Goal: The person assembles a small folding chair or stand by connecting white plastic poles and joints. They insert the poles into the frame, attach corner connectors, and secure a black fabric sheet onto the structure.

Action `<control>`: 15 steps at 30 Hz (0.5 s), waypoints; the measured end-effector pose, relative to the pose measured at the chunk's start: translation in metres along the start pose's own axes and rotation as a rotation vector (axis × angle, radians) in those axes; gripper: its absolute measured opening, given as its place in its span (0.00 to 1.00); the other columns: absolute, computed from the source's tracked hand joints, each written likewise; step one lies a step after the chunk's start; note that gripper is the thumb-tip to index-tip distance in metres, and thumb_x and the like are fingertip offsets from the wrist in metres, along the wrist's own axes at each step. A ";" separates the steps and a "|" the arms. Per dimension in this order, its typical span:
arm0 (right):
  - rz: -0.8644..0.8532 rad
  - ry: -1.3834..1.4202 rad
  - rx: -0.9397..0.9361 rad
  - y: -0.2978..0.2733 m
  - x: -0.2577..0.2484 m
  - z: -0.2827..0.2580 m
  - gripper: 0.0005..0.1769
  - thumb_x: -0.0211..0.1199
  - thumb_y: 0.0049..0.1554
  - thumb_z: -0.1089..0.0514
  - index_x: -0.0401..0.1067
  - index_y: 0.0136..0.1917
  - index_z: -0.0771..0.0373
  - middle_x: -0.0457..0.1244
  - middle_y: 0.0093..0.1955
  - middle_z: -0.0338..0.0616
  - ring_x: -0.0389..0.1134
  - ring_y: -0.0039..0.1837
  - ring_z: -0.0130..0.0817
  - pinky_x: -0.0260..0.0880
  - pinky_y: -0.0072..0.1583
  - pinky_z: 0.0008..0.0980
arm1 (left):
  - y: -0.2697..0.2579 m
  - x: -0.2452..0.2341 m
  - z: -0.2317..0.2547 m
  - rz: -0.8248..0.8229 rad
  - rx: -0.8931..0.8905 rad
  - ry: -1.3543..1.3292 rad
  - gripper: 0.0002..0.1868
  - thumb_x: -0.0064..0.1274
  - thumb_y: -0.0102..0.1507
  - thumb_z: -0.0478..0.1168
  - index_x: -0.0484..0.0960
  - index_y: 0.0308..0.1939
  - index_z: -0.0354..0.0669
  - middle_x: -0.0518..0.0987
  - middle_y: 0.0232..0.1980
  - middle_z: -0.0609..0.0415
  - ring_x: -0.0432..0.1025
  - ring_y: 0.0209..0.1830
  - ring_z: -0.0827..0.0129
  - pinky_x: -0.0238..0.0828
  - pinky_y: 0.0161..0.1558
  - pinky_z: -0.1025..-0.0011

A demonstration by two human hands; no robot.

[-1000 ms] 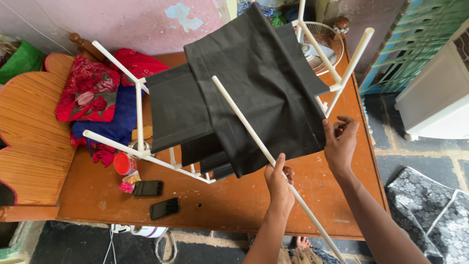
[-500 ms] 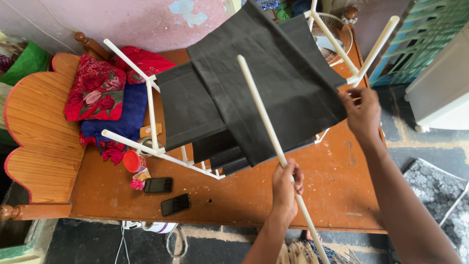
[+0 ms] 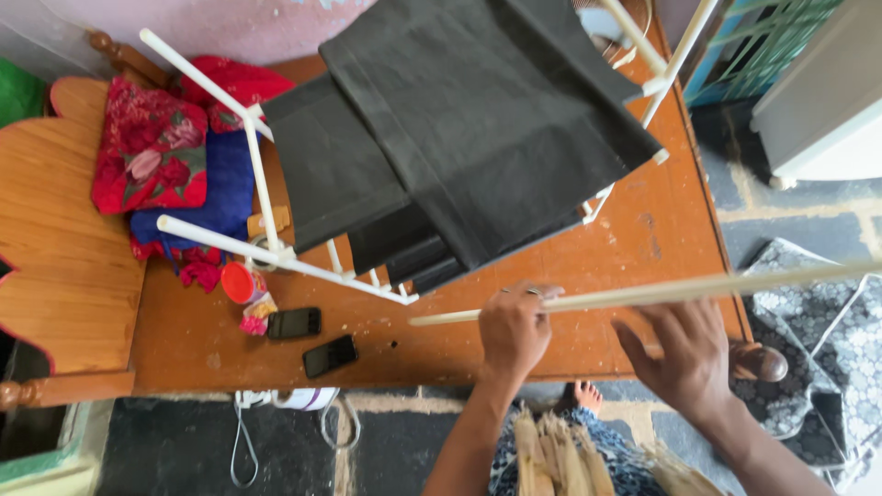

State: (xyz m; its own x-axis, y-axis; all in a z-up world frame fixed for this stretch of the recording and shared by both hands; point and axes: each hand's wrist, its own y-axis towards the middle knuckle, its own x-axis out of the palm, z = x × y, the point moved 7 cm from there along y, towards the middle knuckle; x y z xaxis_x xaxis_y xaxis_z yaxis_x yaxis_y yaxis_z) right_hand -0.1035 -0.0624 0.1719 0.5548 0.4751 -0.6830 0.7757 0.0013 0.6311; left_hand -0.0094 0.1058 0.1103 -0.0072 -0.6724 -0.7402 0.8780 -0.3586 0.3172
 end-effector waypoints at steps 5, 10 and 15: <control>-0.224 0.112 0.051 -0.051 0.015 -0.014 0.16 0.71 0.51 0.56 0.74 0.51 0.62 0.69 0.50 0.44 0.71 0.52 0.42 0.70 0.54 0.42 | -0.034 0.043 0.005 -0.259 0.071 0.227 0.13 0.59 0.55 0.33 0.90 0.42 0.51 0.82 0.35 0.53 0.76 0.36 0.59 0.69 0.43 0.58; -0.354 -0.024 0.060 -0.085 0.044 0.011 0.29 0.67 0.49 0.51 0.68 0.62 0.63 0.68 0.52 0.47 0.72 0.51 0.48 0.71 0.53 0.45 | -0.052 0.060 0.027 -0.282 0.178 0.140 0.14 0.61 0.54 0.35 0.88 0.44 0.44 0.82 0.40 0.51 0.77 0.45 0.58 0.66 0.52 0.58; -0.533 -0.048 0.314 -0.143 0.054 0.059 0.22 0.70 0.53 0.51 0.76 0.62 0.48 0.69 0.40 0.40 0.72 0.39 0.39 0.71 0.42 0.41 | -0.057 0.041 0.046 -0.179 0.274 -0.145 0.13 0.63 0.57 0.40 0.86 0.45 0.43 0.82 0.48 0.51 0.76 0.52 0.57 0.65 0.61 0.56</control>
State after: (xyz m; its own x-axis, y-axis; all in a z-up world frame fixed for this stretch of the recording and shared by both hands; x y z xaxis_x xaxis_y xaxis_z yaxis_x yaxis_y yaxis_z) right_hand -0.1661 -0.0889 0.0230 0.0740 0.4402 -0.8949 0.9973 -0.0350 0.0653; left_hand -0.0814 0.0693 0.0892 -0.2347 -0.6608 -0.7129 0.6954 -0.6266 0.3518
